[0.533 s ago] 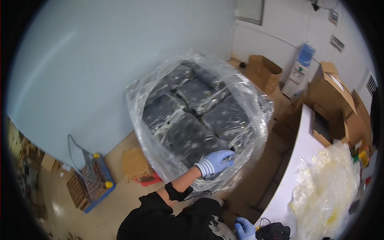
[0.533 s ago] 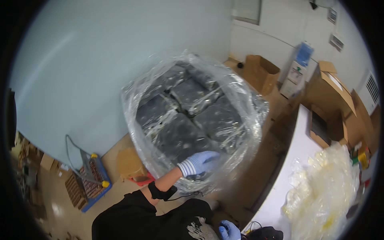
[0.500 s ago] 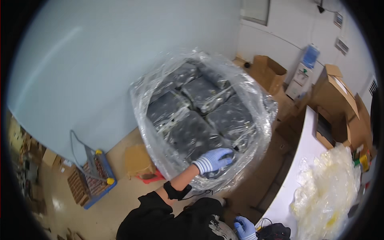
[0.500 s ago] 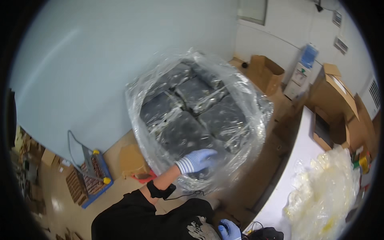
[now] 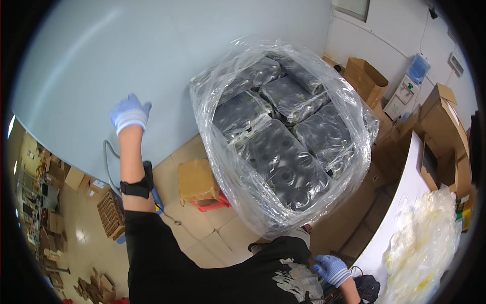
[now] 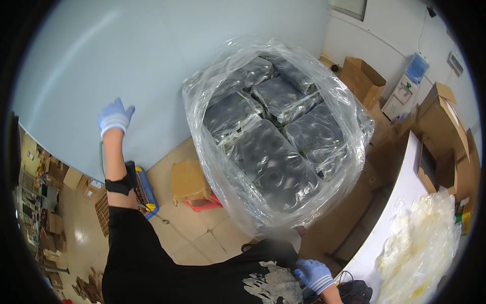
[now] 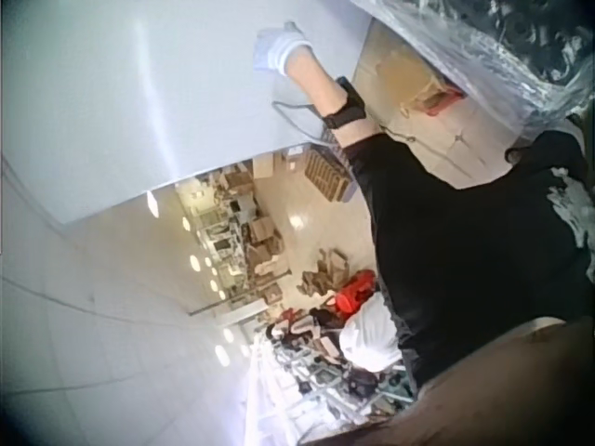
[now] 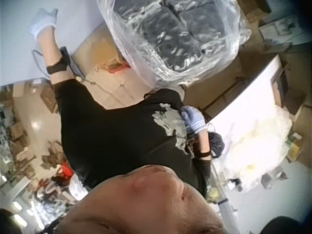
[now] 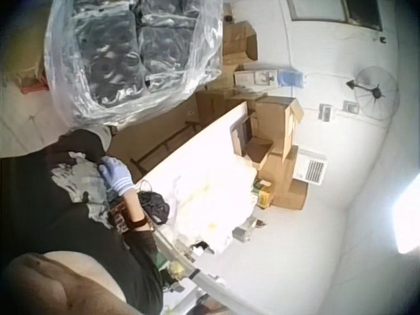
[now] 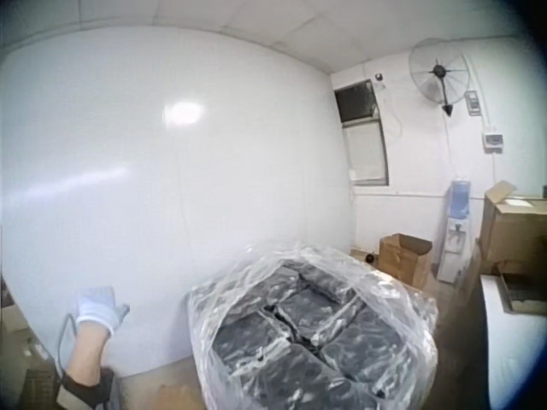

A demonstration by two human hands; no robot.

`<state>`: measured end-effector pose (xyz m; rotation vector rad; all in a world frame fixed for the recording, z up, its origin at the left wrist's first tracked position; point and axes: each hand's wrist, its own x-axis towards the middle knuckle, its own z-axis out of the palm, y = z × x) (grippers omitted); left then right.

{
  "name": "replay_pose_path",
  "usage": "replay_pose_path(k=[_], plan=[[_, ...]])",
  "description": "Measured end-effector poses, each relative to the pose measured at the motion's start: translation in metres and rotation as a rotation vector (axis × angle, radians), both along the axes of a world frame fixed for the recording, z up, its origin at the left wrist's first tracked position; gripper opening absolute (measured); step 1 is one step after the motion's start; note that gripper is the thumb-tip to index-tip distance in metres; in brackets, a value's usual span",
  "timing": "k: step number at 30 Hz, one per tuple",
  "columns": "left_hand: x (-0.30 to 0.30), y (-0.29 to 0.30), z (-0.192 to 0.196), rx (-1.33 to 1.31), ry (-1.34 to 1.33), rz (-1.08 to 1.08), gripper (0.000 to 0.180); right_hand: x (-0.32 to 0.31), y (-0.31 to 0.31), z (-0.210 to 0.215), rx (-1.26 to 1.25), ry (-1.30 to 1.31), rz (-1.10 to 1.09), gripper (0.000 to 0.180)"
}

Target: The person inserts speakers into housings and places the assemblies into a cardboard tray. They then pull a large plastic bag of housings from a pallet, tear it open, and remove the housings one by one.

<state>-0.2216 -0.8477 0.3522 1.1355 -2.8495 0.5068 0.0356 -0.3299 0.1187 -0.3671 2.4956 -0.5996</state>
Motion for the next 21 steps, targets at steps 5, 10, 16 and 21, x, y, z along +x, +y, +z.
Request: replay_pose_path(k=[5,10,16,21], plan=[[-0.085,0.099,0.060,-0.011,0.184,-0.707,0.065,-0.016,0.028,0.024,0.028,0.046,-0.054,0.030],[-0.226,0.239,0.123,-0.082,0.190,-1.059,0.064,-0.008,0.077,0.023,0.061,0.116,-0.178,0.031],[-0.317,0.411,0.230,-0.183,-0.117,-1.174,0.055,-0.018,0.119,0.013,0.217,-0.054,-0.266,0.035],[-0.306,0.545,0.236,-0.186,0.422,-1.390,0.048,-0.040,0.138,-0.001,0.119,-0.019,-0.370,0.038]])
